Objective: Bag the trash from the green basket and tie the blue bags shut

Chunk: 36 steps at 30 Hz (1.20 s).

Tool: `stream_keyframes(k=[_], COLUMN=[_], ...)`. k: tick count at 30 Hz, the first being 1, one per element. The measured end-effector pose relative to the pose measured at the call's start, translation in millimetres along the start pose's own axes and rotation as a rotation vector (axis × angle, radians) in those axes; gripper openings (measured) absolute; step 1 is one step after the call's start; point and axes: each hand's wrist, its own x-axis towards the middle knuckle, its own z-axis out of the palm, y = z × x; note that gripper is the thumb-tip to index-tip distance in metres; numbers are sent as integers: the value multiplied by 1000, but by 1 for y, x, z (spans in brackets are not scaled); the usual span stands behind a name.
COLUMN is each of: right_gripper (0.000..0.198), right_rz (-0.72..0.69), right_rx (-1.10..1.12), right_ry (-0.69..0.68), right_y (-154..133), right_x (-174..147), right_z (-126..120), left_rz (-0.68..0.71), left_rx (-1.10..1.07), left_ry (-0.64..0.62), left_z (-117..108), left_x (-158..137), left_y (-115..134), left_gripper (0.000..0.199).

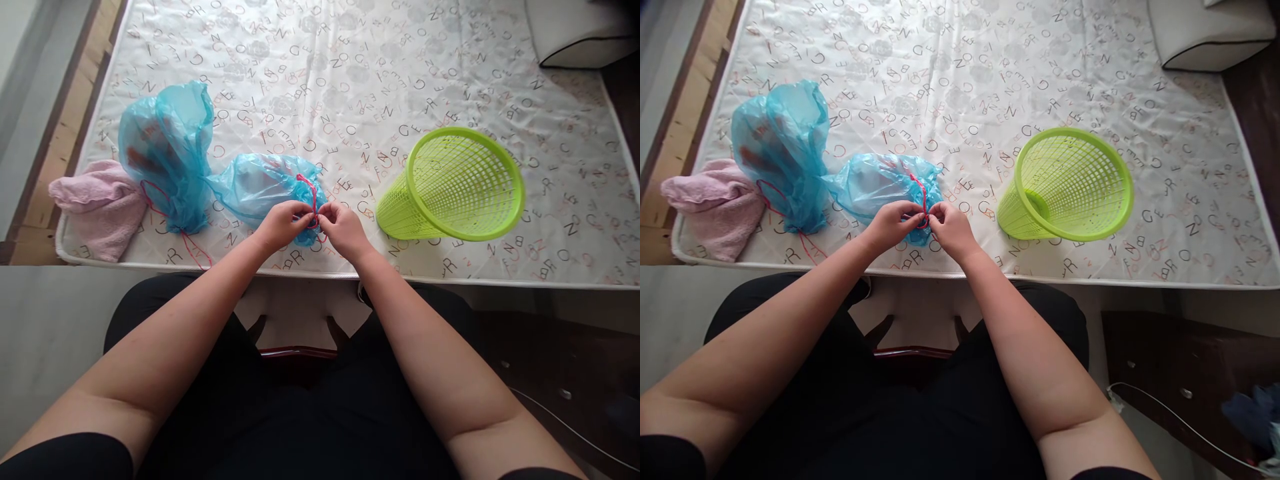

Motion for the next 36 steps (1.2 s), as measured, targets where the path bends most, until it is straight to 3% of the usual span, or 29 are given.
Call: stream_keyframes(k=[6, 16, 24, 26, 32, 36], right_gripper=[7, 4, 1, 3, 16, 12], right_rz=[22, 38, 37, 6, -263, -267], right_rx=[-9, -31, -55, -52, -164, -219], right_ry=[-7, 51, 86, 87, 71, 34], right_y=[-7, -6, -3, -6, -12, -7], right_x=[-2, -1, 0, -2, -6, -5], right_z=[0, -1, -1, -2, -6, -5], left_rz=[-138, -192, -226, -219, -178, -164], left_rx=[-152, -81, -46, -79, -151, -183], left_ry=[-2, 97, 64, 35, 31, 20], left_z=[1, 0, -4, -4, -4, -3], left_x=[-1, 2, 3, 3, 4, 4], left_y=[3, 1, 7, 7, 6, 3], left_gripper=[18, 17, 11, 11, 12, 13])
